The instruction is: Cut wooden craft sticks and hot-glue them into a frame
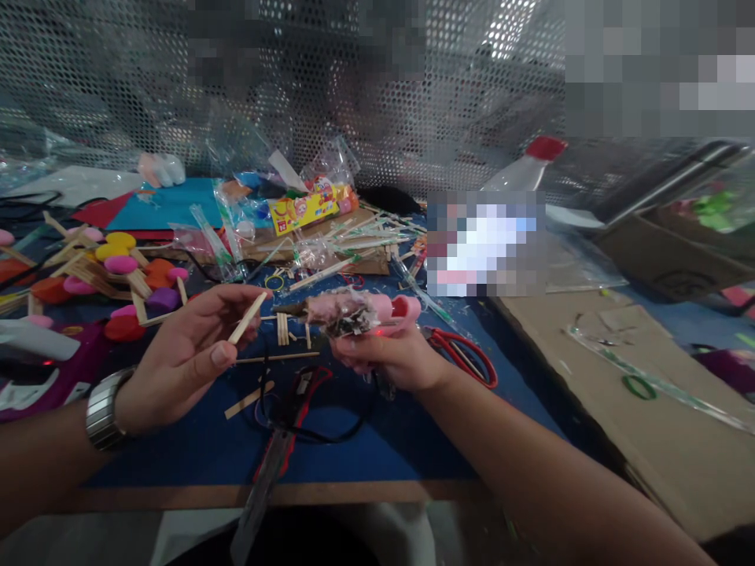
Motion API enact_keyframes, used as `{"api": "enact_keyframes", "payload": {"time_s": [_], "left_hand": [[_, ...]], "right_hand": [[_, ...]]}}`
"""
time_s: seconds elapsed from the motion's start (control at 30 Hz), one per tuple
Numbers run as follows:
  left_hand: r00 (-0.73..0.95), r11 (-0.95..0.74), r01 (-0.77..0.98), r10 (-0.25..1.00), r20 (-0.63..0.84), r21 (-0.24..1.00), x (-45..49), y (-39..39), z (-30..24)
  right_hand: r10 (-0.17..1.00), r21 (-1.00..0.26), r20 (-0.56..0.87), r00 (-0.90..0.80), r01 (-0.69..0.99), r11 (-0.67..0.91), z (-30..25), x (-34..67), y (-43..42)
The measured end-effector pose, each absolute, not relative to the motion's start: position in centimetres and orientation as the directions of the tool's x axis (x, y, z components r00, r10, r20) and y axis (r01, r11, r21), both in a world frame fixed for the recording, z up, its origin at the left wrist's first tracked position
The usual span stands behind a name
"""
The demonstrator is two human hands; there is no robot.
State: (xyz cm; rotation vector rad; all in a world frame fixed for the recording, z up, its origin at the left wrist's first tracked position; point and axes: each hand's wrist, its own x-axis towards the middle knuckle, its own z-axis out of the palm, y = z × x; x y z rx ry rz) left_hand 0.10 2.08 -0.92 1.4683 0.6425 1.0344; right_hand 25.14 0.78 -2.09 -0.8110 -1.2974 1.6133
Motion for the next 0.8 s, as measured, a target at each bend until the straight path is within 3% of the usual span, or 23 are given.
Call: {"api": "enact_keyframes", "payload": {"time_s": [0.27,0.5,0.8], "left_hand": [[0.508,-0.127,-0.302,0.817,0.272,0.945,0.2,2.0,-0.9],[0.557,-0.156,-0.248,0.785,0.272,0.956,0.2,2.1,-0.7],[0.566,-0.193,-0.212,0.775,0.281,0.958,0.0,1.8,0.3]], "right_hand": [[0.965,-0.954,0.019,-0.263,-0.292,-0.061,-1.7,24.2,0.9],[0.943,-0.949,0.018,-0.331,-0.302,-0.088,-2.4,24.4,0.8],[0.955,-0.925,-0.007,-0.298,-0.362,-0.119,-1.8,24.0,0.8]]}}
